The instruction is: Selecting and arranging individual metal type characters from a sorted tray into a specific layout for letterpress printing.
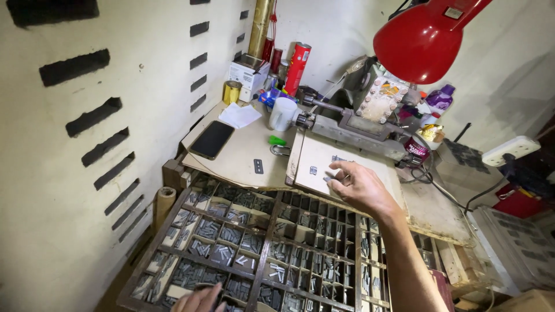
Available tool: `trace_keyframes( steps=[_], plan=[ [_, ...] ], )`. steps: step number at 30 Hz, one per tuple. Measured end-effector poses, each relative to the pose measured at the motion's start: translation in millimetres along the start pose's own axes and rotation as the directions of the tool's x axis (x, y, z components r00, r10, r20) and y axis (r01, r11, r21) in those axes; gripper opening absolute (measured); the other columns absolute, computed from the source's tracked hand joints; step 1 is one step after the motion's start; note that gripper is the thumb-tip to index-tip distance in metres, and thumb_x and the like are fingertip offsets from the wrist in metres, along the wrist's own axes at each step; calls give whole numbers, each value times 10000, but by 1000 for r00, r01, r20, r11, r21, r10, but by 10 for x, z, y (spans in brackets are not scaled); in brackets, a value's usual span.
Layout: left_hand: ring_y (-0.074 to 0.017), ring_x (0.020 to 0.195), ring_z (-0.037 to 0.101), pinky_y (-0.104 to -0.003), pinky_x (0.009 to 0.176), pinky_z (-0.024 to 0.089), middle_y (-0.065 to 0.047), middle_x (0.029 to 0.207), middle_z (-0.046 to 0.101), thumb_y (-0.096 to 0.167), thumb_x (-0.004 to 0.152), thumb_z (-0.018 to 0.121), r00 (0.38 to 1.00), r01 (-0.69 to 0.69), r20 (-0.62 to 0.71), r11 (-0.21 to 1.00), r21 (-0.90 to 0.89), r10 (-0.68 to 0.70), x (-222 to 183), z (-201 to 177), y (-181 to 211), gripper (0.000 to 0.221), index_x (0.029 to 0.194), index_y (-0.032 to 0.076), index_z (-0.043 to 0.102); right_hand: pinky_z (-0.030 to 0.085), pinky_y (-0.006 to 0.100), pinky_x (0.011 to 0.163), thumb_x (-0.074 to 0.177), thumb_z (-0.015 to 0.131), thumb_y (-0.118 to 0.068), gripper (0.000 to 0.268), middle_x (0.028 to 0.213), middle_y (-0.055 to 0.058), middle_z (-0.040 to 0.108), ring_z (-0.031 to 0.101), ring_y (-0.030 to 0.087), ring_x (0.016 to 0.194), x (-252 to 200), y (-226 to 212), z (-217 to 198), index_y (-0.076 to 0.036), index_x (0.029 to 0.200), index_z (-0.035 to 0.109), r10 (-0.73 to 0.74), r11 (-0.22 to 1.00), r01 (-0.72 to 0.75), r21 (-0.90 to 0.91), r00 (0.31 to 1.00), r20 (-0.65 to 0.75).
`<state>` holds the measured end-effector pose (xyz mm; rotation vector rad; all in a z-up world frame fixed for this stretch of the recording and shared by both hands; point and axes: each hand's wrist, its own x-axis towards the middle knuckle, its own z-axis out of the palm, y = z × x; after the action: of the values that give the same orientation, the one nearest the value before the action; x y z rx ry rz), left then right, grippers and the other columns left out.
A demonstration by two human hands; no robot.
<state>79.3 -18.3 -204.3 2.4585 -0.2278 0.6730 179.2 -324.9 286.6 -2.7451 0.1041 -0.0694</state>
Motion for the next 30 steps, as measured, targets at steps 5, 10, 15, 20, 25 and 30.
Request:
trace_keyframes(
  steps=[5,10,15,20,25,30],
  plan=[
    [-186,1034,704,-377,852,591,53,1151,790,322,875,768,998,-6,-62,960,-280,-12,1122,-1571,1488,397,1260,228,757,580,338,922,874,659,-221,341,1137,49,774,715,165,1010,-134,-189,-27,-205,1214,665,74,996,-76,46,996,39],
    [-225,920,728,-364,869,644,-103,1061,744,131,983,700,925,-376,-67,878,-295,374,1611,-1710,2001,593,1501,-17,451,718,278,864,884,700,-48,229,944,109,723,795,200,873,-476,4,237,-35,1080,582,-568,788,596,158,801,-188],
    [-251,901,706,-387,782,623,-127,1117,707,104,992,705,886,-393,163,889,-234,435,1423,-1523,1994,645,1550,15,395,716,238,845,849,719,-114,431,1023,28,765,797,139,926,-1034,12,1060,-125,1245,550,-388,903,340,263,908,159],
    [-341,724,682,-462,572,572,-153,915,677,60,972,664,730,-481,424,844,-238,536,992,-1423,1712,515,1454,-42,514,665,305,878,832,749,12,365,1046,49,718,734,166,909,-1398,442,1806,-112,1146,609,-277,729,-60,682,885,374],
    [-118,554,679,-281,478,558,-79,920,832,-39,855,733,915,-92,218,703,-705,339,709,-1427,1647,402,1241,70,751,636,359,778,830,794,45,254,955,140,793,762,220,838,-1881,806,2402,23,1072,719,-172,262,-152,953,964,201],
    [-145,649,797,-273,598,682,-92,786,816,182,983,662,900,140,361,623,-770,243,525,-1455,1694,328,1297,100,712,720,350,784,868,742,12,144,937,138,792,833,245,837,-2089,560,2247,19,1011,753,-131,374,-45,926,986,101]
  ],
)
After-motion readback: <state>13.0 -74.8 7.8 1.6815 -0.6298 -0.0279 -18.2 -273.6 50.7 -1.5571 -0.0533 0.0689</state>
